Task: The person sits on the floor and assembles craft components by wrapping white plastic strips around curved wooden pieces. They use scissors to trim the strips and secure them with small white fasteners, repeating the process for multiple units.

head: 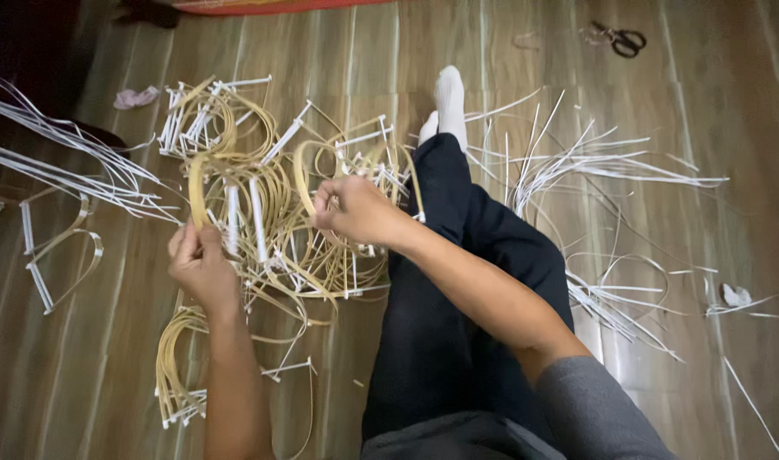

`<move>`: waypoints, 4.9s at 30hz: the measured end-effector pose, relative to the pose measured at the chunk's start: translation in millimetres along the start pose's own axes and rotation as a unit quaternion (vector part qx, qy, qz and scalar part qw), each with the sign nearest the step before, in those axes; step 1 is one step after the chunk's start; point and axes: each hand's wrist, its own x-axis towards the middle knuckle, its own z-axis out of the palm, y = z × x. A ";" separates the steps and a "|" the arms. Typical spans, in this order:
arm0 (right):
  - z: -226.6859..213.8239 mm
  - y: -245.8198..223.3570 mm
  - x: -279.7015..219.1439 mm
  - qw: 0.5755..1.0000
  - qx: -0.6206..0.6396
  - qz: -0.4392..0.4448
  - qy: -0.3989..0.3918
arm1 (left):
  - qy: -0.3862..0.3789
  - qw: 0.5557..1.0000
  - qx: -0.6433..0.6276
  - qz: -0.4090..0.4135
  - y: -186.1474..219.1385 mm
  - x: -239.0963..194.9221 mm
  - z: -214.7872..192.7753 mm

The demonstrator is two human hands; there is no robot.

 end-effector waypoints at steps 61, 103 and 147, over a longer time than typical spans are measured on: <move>125.5 155.9 -74.0 0.915 -0.195 -0.293 -0.195 | -0.178 0.979 -0.018 0.096 -154.0 -241.7 -44.8; 150.6 210.7 -81.5 0.858 -0.408 -0.239 -0.198 | -0.438 0.873 -0.093 -0.194 -189.3 -244.6 -40.6; 140.4 205.2 -68.9 0.893 -0.337 -0.186 -0.231 | -0.423 0.860 -0.130 -0.253 -211.4 -239.7 -30.9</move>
